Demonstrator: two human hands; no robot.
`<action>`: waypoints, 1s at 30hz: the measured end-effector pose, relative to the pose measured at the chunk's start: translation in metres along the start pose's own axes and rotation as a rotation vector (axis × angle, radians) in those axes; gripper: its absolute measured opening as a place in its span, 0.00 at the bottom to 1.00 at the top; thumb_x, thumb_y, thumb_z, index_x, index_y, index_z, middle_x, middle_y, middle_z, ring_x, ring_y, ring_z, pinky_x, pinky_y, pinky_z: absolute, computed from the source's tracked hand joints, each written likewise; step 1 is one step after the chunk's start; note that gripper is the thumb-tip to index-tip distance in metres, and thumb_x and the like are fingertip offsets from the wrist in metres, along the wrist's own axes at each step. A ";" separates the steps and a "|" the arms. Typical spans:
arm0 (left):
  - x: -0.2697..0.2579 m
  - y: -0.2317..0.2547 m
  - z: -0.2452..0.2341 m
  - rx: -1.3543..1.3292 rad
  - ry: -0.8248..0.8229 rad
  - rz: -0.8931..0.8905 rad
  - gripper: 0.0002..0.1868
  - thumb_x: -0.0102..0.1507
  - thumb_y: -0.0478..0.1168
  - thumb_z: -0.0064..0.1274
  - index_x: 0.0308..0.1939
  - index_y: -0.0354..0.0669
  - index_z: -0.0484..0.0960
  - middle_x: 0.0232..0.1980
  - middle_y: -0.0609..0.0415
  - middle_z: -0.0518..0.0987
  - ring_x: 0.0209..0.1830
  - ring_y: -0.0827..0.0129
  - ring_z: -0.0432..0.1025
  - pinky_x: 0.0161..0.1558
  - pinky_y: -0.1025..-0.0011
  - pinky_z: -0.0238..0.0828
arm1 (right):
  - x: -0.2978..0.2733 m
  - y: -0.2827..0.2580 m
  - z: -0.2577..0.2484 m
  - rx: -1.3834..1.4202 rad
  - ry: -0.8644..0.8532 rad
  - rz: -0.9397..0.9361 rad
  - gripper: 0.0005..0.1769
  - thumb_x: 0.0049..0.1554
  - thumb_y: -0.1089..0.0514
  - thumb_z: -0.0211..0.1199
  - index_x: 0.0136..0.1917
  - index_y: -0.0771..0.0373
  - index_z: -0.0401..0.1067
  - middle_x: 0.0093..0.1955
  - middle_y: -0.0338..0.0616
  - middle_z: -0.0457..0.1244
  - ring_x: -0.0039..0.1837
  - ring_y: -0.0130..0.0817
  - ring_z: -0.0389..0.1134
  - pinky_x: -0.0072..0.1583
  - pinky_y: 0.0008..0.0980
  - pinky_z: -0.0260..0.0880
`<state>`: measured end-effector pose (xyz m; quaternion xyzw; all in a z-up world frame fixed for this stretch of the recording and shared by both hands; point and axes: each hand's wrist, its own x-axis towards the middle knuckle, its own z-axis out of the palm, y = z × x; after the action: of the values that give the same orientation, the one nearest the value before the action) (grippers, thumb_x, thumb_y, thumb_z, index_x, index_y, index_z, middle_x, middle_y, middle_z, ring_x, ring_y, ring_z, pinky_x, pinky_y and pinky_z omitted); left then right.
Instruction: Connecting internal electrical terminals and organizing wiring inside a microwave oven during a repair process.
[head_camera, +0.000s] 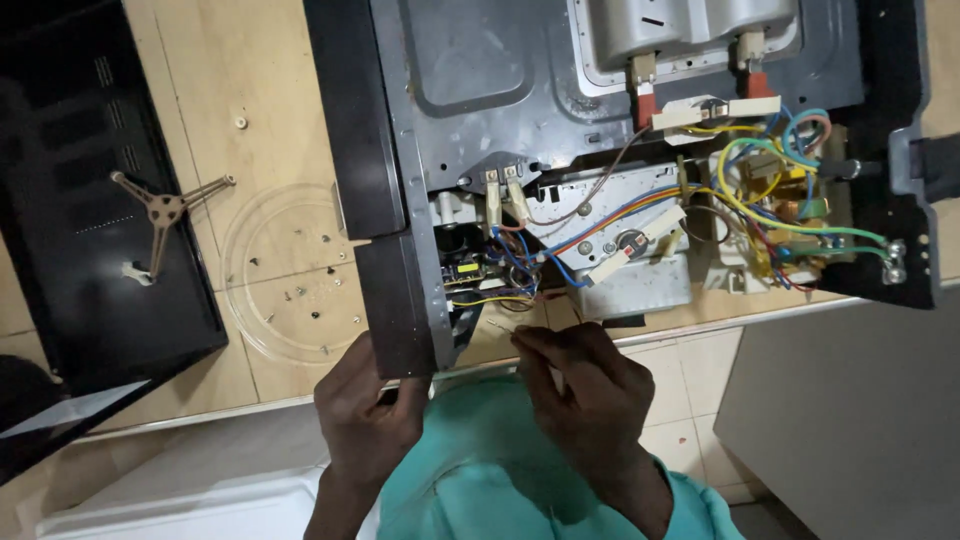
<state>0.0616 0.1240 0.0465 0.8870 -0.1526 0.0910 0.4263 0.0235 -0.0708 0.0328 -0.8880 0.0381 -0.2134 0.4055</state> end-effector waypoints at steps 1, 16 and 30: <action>0.000 0.001 0.000 0.015 0.004 -0.026 0.09 0.61 0.25 0.54 0.27 0.37 0.75 0.25 0.53 0.68 0.24 0.68 0.59 0.27 0.70 0.51 | 0.001 0.000 0.003 -0.009 0.008 -0.014 0.05 0.56 0.63 0.72 0.47 0.59 0.82 0.43 0.41 0.70 0.31 0.25 0.63 0.37 0.25 0.66; -0.005 -0.020 0.005 0.096 -0.072 -0.267 0.23 0.58 0.33 0.51 0.58 0.34 0.73 0.42 0.45 0.74 0.33 0.53 0.70 0.33 0.63 0.65 | -0.003 0.014 0.011 -0.197 -0.101 -0.082 0.12 0.60 0.55 0.70 0.57 0.44 0.77 0.44 0.31 0.69 0.38 0.34 0.68 0.40 0.37 0.67; -0.063 -0.030 -0.009 -0.299 -0.012 -0.495 0.44 0.42 0.49 0.75 0.59 0.38 0.76 0.44 0.53 0.83 0.45 0.72 0.75 0.39 0.64 0.78 | 0.022 0.003 0.007 -0.354 -0.119 -0.304 0.06 0.60 0.52 0.70 0.52 0.43 0.83 0.47 0.23 0.70 0.49 0.24 0.73 0.41 0.40 0.67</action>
<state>0.0125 0.1611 0.0116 0.8250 0.0542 -0.0444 0.5608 0.0469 -0.0727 0.0343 -0.9517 -0.0834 -0.2093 0.2084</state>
